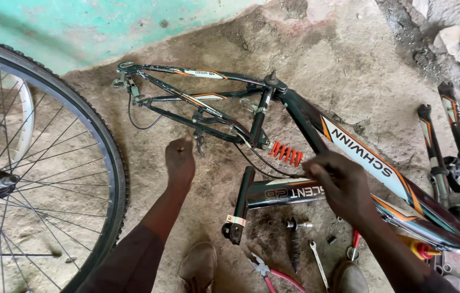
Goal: The person is repairing a bicycle frame lying on the ground. They use a wrench to tighten bolts on the frame, wipe the area with a cloth, and use a red screwdriver to adjust components near the handlebars.
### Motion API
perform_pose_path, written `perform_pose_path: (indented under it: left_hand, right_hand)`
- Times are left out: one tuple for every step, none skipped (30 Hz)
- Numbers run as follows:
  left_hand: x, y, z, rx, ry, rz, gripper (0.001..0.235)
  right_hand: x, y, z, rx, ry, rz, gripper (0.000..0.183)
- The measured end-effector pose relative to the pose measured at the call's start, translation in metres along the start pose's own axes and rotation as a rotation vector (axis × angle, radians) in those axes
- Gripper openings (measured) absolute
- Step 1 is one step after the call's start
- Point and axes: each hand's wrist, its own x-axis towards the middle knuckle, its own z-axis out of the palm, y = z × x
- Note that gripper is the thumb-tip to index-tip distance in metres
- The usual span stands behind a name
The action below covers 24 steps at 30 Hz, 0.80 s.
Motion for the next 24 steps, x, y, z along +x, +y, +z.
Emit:
perform_pose_path:
  left_hand:
    - [0.001,0.014,0.004,0.003,0.001,0.003,0.047]
    - [0.003,0.028,0.011,0.057,-0.124,-0.107,0.065]
    - [0.004,0.042,0.018,0.112,-0.249,-0.217,0.084]
    - [0.005,0.053,0.025,0.114,-0.254,-0.216,0.084]
    - [0.005,0.063,0.032,0.159,-0.283,-0.275,0.076]
    - [0.004,0.072,0.040,0.206,-0.315,-0.336,0.074]
    - [0.004,0.071,0.045,0.210,-0.323,-0.335,0.074]
    - [0.005,0.071,0.049,0.140,-0.287,-0.339,0.070]
    - [0.005,0.070,0.053,0.071,-0.251,-0.343,0.069]
    - [0.005,0.071,0.053,0.077,-0.258,-0.344,0.069]
    - [0.005,0.073,0.052,0.023,-0.240,-0.343,0.065]
    - [0.005,0.075,0.051,-0.027,-0.225,-0.342,0.062]
    - [0.012,0.067,0.050,-0.018,-0.234,-0.343,0.062]
    - [0.017,0.059,0.052,-0.091,-0.231,-0.290,0.052]
    - [0.021,0.050,0.054,-0.165,-0.228,-0.238,0.043]
    - [0.023,0.047,0.054,-0.162,-0.256,-0.248,0.043]
    - [0.026,0.043,0.054,-0.135,-0.270,-0.186,0.038]
    - [0.024,0.036,0.056,-0.111,-0.283,-0.131,0.033]
    - [0.021,0.031,0.061,-0.111,-0.310,-0.147,0.033]
    - [0.018,0.027,0.063,0.060,-0.239,-0.083,0.043]
    - [0.016,0.023,0.064,0.230,-0.170,-0.016,0.053]
    - [0.027,0.011,0.068,0.231,-0.187,-0.015,0.053]
    - [0.037,0.000,0.072,0.281,-0.184,-0.079,0.056]
    - [0.043,-0.013,0.073,0.334,-0.178,-0.150,0.061]
  right_hand:
    - [-0.010,0.001,-0.001,0.004,0.002,-0.001,0.011]
    - [-0.019,0.002,-0.004,0.031,0.028,0.038,0.013]
    - [-0.028,0.004,-0.007,0.058,0.053,0.077,0.015]
    - [-0.036,0.006,-0.011,0.057,0.058,0.079,0.015]
    - [-0.043,0.008,-0.015,0.122,0.008,0.161,0.016]
    - [-0.053,0.011,-0.020,0.186,-0.041,0.245,0.018]
    - [-0.057,0.015,-0.021,0.186,-0.035,0.251,0.018]
    - [-0.062,0.018,-0.023,0.147,-0.034,0.290,0.017]
    - [-0.067,0.021,-0.024,0.107,-0.034,0.330,0.017]
    - [-0.072,0.025,-0.025,0.110,-0.028,0.336,0.017]
    - [-0.077,0.029,-0.025,0.118,-0.055,0.371,0.017]
    - [-0.084,0.033,-0.025,0.129,-0.080,0.408,0.016]
    - [-0.088,0.036,-0.022,0.133,-0.072,0.418,0.016]
    - [-0.094,0.039,-0.019,0.152,-0.172,0.402,0.017]
    - [-0.101,0.042,-0.017,0.173,-0.271,0.386,0.019]
    - [-0.110,0.051,-0.010,0.167,-0.253,0.410,0.019]
    - [-0.121,0.061,-0.004,0.104,-0.346,0.406,0.020]
    - [-0.133,0.071,0.000,0.040,-0.447,0.407,0.021]
    - [-0.147,0.084,0.002,0.034,-0.436,0.437,0.021]
    - [-0.159,0.096,0.005,0.043,-0.530,0.367,0.020]
    - [-0.172,0.108,0.008,0.054,-0.624,0.297,0.019]
    - [-0.179,0.118,0.008,0.054,-0.612,0.309,0.019]
    - [-0.187,0.128,0.008,0.056,-0.613,0.445,0.022]
    - [-0.198,0.136,0.007,0.060,-0.619,0.584,0.026]
